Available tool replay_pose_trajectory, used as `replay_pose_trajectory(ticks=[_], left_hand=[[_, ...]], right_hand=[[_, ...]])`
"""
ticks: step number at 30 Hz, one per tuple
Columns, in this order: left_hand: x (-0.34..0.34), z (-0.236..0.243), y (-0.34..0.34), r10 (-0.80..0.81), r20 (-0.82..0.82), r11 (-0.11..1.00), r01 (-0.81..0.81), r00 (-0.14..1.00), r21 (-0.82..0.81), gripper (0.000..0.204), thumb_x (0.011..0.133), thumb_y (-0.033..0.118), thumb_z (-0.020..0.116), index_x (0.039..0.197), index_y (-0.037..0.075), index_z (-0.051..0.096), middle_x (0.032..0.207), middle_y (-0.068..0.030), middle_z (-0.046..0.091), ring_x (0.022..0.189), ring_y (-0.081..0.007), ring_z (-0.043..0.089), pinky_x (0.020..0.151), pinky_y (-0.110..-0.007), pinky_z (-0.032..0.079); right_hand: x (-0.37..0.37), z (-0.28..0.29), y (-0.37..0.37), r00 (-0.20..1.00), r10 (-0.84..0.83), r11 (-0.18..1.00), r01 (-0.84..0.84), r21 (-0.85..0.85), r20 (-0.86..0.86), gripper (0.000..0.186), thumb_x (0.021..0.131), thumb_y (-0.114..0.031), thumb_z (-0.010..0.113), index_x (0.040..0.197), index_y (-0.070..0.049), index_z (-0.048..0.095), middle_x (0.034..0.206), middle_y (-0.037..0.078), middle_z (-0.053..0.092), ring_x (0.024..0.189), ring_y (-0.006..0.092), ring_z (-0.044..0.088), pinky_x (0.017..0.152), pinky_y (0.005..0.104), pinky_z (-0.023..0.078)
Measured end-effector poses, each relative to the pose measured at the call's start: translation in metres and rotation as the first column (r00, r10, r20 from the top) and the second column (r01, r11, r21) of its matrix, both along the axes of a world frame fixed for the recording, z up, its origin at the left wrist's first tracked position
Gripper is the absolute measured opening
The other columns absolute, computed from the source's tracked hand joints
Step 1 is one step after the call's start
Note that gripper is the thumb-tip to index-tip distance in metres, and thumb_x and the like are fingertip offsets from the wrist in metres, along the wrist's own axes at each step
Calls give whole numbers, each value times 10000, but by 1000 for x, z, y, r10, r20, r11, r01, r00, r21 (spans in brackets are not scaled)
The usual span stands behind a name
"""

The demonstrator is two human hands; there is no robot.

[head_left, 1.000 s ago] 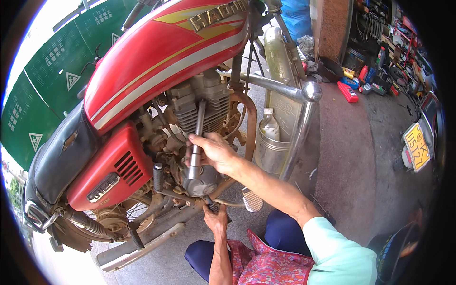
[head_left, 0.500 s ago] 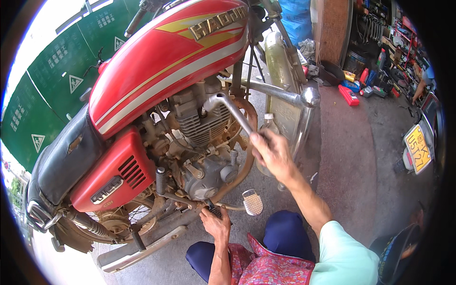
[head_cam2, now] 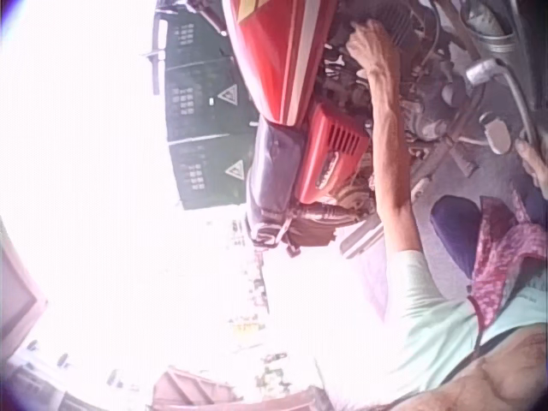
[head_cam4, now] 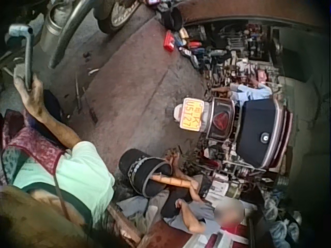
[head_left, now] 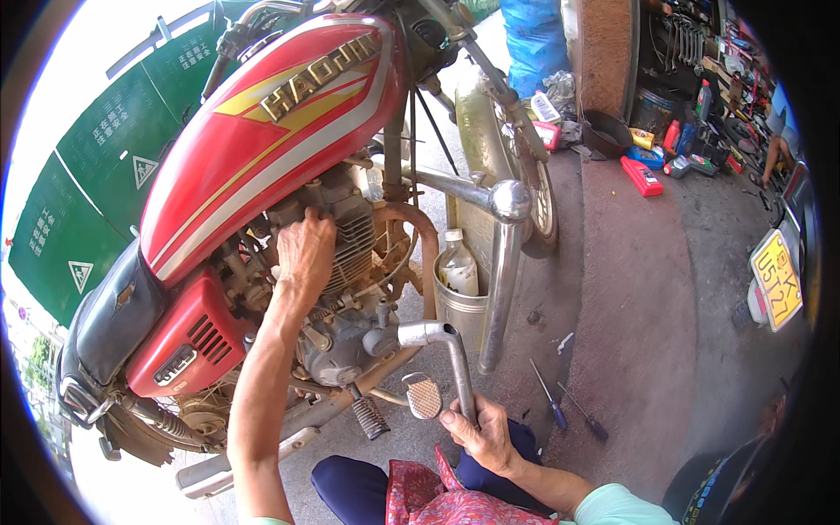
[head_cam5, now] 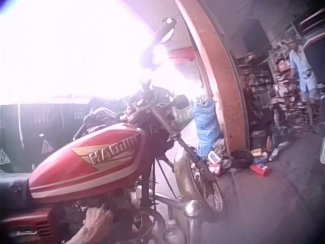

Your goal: The person is repairing a red motorcycle engine using a socket wrench and a screwdriver. They are seen loosening and tightening bolts on the engine while sitting on the floor in a workshop.

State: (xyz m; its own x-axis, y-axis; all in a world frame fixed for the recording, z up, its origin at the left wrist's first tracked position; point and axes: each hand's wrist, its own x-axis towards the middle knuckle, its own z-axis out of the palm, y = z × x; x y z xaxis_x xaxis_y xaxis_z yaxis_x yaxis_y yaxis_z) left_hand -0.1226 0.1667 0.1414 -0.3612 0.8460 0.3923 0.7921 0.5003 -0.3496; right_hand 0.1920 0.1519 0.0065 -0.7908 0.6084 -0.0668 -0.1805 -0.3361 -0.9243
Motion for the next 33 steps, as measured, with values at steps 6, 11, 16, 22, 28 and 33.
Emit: replay_pose_trajectory(ticks=[6, 11, 16, 22, 28, 33], left_hand=[[-12, 8, 8, -68, -105, 976, 44, 992, -214, 90, 710, 44, 624, 782, 28, 675, 917, -155, 609, 942, -306, 613, 815, -428, 459], [-21, 11, 6, -306, -230, 928, 235, 924, -290, 108, 698, 81, 595, 764, 54, 677, 848, -73, 583, 946, -236, 543, 890, -403, 371], [-29, 18, 7, -371, -208, 882, 274, 905, -382, 88, 669, 102, 601, 739, 66, 640, 803, -54, 548, 888, -216, 532, 845, -357, 385], [-32, 19, 3, -385, -198, 886, 301, 902, -352, 104, 636, 98, 631, 727, 55, 606, 815, -58, 535, 891, -223, 521, 833, -359, 381], [-36, 21, 4, -439, -128, 864, 380, 889, -330, 136, 595, 69, 642, 721, 48, 595, 810, -68, 520, 900, -237, 503, 817, -369, 365], [-37, 19, 4, -457, -106, 851, 399, 883, -341, 111, 593, 71, 640, 694, 54, 598, 808, -58, 522, 891, -233, 499, 811, -371, 365]], right_hand=[[13, 6, 16, 998, -65, 978, 62, 201, 10, 289, 860, -262, 719, 800, -24, 567, 592, -10, 521, 543, 50, 454, 504, 244, 386], [16, 4, 25, 1000, -6, 981, 8, 196, -10, 300, 850, -268, 728, 791, -30, 555, 564, 2, 518, 506, 57, 456, 485, 249, 382], [14, 1, 30, 999, -3, 973, -5, 232, 32, 317, 840, -278, 737, 792, -25, 553, 553, 18, 517, 501, 70, 472, 478, 258, 388], [13, -1, 33, 997, -25, 973, 8, 232, 70, 342, 835, -301, 742, 796, -20, 551, 551, 32, 516, 494, 88, 491, 476, 272, 404], [11, -1, 31, 996, 5, 977, -24, 212, 89, 354, 835, -311, 741, 804, -18, 546, 576, 45, 534, 501, 91, 501, 478, 276, 412], [9, 2, 30, 997, -9, 976, -9, 219, 79, 310, 825, -262, 742, 816, -16, 553, 589, 19, 517, 522, 76, 471, 491, 260, 390]])
